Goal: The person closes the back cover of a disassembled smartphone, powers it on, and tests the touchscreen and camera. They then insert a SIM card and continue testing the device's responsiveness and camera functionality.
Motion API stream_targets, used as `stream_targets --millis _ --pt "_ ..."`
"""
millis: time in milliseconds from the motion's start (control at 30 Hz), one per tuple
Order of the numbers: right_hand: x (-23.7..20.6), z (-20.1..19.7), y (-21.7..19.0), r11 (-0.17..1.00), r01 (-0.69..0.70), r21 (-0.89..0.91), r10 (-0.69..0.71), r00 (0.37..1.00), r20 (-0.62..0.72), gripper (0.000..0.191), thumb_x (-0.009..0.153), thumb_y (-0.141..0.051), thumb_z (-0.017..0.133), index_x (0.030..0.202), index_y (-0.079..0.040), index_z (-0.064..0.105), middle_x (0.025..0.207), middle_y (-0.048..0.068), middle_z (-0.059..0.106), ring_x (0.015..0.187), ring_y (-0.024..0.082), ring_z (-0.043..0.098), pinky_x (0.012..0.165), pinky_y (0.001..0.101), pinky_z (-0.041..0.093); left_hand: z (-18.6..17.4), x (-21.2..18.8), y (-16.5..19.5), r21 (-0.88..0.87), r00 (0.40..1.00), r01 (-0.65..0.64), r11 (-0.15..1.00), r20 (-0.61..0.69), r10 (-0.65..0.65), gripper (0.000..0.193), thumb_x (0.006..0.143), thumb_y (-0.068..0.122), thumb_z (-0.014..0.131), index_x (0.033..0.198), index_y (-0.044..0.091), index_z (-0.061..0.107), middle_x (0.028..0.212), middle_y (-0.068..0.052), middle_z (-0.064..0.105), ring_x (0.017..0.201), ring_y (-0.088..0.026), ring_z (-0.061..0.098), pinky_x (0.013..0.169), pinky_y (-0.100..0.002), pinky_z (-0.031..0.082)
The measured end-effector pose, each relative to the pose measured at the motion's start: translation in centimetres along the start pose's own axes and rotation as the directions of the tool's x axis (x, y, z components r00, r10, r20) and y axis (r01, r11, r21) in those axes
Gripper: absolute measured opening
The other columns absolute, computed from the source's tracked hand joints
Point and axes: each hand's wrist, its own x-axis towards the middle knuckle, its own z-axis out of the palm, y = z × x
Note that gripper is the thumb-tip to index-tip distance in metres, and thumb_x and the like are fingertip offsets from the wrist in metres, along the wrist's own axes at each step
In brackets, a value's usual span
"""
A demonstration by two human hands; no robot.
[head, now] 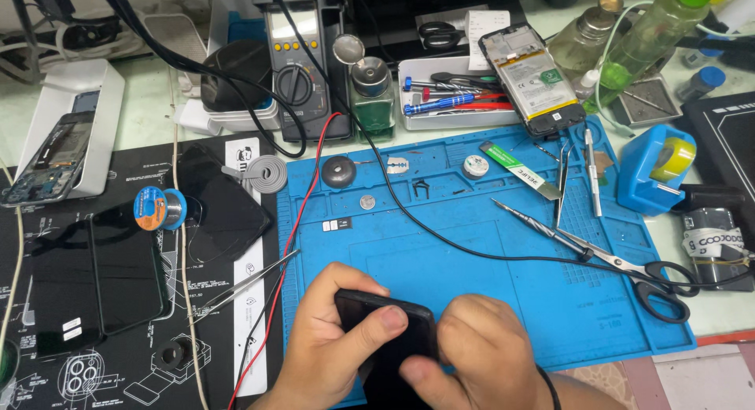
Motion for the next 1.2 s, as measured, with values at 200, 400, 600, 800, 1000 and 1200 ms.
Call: stream_targets --millis 200,400,600,800,1000,1200 --pt "-0.1 0.2 0.0 1.0 -0.027 -0.01 0.028 0.994 0.105 0.041 0.085 -0.029 0.079 0.066 -0.008 0.05 0.064 0.009 0.043 0.053 0.027 0.044 0.05 0.0407 0.034 0.4 0.4 -0.4 -0.121 0.991 -0.114 0.986 -0.078 0.105 0.02 0.091 -0.003 0.072 0.105 0.0 0.058 0.084 -0.007 0.067 0.075 -0.01 0.063 0.065 -0.026 0.051" --pt "-0.6 0.9 -0.1 0.998 -0.064 -0.001 0.064 0.996 0.067 0.039 0.086 -0.025 0.077 0.066 -0.008 0.048 0.064 0.009 0.042 0.053 0.026 0.044 0.05 0.0409 0.034 0.5 0.1 -0.7 -0.194 0.986 -0.135 0.972 -0.123 0.112 0.021 0.092 -0.004 0.071 0.107 0.0 0.058 0.086 -0.007 0.066 0.075 -0.011 0.063 0.065 -0.027 0.052" --pt "-1.0 1.0 0.2 0.996 -0.063 0.069 0.052 0.986 0.156 0.048 0.086 -0.029 0.08 0.064 -0.008 0.043 0.062 0.009 0.039 0.052 0.028 0.042 0.05 0.0414 0.033 0.1 0.4 -0.3 -0.227 0.963 -0.206 0.952 -0.22 0.156 0.019 0.094 -0.001 0.069 0.109 0.001 0.057 0.089 -0.007 0.066 0.078 -0.012 0.064 0.068 -0.029 0.054" --pt "-1.6 1.1 0.2 0.991 -0.092 0.101 0.075 0.984 0.161 0.048 0.089 -0.028 0.079 0.065 -0.009 0.043 0.063 0.009 0.039 0.053 0.028 0.042 0.051 0.0414 0.034 0.4 0.3 0.2 -0.21 0.96 -0.205 0.956 -0.235 0.154 0.02 0.094 0.001 0.069 0.11 0.001 0.056 0.091 -0.007 0.066 0.079 -0.012 0.064 0.07 -0.028 0.053" --pt "-2.3 0.9 0.5 0.989 -0.108 0.098 0.076 0.954 0.291 0.052 0.086 -0.031 0.081 0.062 -0.008 0.041 0.062 0.01 0.039 0.052 0.029 0.042 0.05 0.0425 0.033 -0.4 0.3 0.9 -0.173 0.904 -0.332 0.927 -0.338 0.261 0.015 0.099 0.004 0.067 0.111 0.001 0.058 0.093 -0.007 0.066 0.084 -0.012 0.064 0.077 -0.028 0.052" --pt "-2.6 1.1 0.2 0.986 -0.1 0.131 0.059 0.957 0.286 0.048 0.089 -0.028 0.08 0.065 -0.009 0.043 0.064 0.009 0.04 0.056 0.029 0.044 0.053 0.043 0.035 -0.3 0.0 1.3 -0.142 0.893 -0.355 0.924 -0.342 0.291 0.014 0.101 0.004 0.066 0.112 0.0 0.059 0.096 -0.007 0.067 0.088 -0.012 0.064 0.081 -0.027 0.051"
